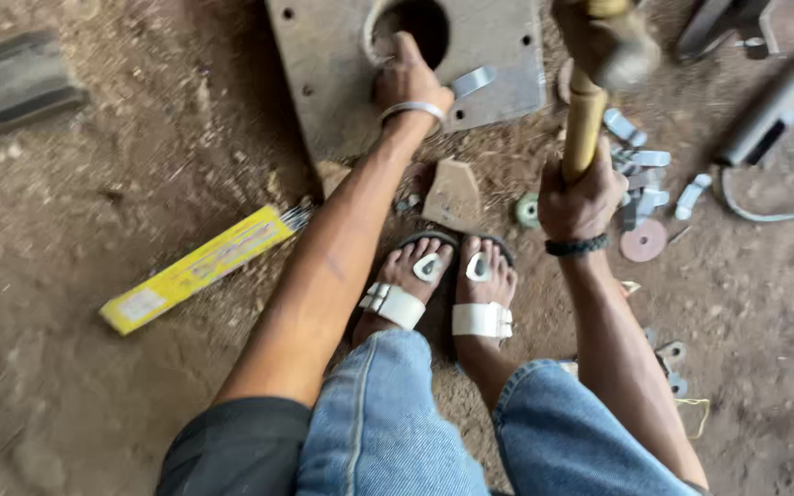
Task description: The person sits on the ground and repeatedly picks up small metal brackets, places them on a metal anvil, and strikes them with a hammer. The person continues this process for multiple brackets, placing the finished ones on the ground.
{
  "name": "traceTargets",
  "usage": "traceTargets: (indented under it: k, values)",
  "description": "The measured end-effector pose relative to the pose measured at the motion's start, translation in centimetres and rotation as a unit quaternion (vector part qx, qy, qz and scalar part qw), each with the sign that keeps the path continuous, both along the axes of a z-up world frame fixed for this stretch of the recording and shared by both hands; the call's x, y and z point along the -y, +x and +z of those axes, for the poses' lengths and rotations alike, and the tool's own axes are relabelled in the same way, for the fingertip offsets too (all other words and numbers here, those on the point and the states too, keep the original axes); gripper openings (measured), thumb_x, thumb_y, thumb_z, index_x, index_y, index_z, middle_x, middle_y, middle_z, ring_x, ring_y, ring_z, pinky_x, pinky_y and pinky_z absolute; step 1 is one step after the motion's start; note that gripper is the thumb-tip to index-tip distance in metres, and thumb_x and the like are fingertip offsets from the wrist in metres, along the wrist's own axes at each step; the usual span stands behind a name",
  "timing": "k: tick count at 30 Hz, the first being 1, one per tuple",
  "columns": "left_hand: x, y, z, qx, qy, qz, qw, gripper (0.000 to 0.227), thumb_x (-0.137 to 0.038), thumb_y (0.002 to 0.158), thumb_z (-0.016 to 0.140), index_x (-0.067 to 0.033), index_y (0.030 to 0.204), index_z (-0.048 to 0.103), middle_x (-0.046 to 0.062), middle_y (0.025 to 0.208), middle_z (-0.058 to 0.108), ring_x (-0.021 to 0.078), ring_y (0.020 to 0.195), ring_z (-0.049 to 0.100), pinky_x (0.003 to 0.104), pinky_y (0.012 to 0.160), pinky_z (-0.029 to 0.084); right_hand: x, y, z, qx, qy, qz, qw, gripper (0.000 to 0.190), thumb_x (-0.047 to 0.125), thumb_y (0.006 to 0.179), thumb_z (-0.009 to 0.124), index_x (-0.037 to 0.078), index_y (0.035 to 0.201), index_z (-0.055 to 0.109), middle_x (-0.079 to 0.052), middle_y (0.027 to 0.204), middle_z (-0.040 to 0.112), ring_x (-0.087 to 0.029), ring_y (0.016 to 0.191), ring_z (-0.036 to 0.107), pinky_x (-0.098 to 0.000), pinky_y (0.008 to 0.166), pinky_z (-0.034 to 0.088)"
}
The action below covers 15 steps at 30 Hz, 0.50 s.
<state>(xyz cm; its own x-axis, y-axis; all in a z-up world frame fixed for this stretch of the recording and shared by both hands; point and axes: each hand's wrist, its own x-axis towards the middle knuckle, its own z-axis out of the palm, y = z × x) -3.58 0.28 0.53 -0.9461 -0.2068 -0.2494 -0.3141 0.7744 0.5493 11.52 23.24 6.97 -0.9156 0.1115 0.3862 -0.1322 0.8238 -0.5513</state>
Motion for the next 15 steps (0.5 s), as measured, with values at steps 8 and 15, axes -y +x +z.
traceTargets:
  k: [8, 15]
  values:
    - [0.0, -0.1, 0.1, 0.006, 0.073, 0.060, 0.996, 0.091, -0.002, 0.068, 0.080, 0.0003, 0.143, 0.030, 0.022, 0.104, 0.067, 0.0331, 0.089, 0.072, 0.043, 0.073, 0.064, 0.7, -0.9, -2.7, 0.293, 0.056, -0.031, 0.954, 0.016, -0.002, 0.092, 0.059, -0.005, 0.108, 0.060, -0.014, 0.071, 0.067, -0.021, 0.053, 0.065, -0.0313, 0.040, 0.054]
    - [-0.3, 0.7, 1.4, -0.075, 0.057, 0.000, 0.996, 0.078, -0.002, 0.066, 0.080, 0.0040, 0.132, 0.039, 0.026, 0.101, 0.065, 0.0363, 0.087, 0.064, 0.052, 0.074, 0.054, 0.3, 4.1, -5.7, 0.320, -0.014, -0.114, 0.940, 0.025, -0.001, 0.088, 0.061, -0.001, 0.113, 0.065, -0.021, 0.085, 0.073, -0.029, 0.068, 0.071, -0.0419, 0.062, 0.061]
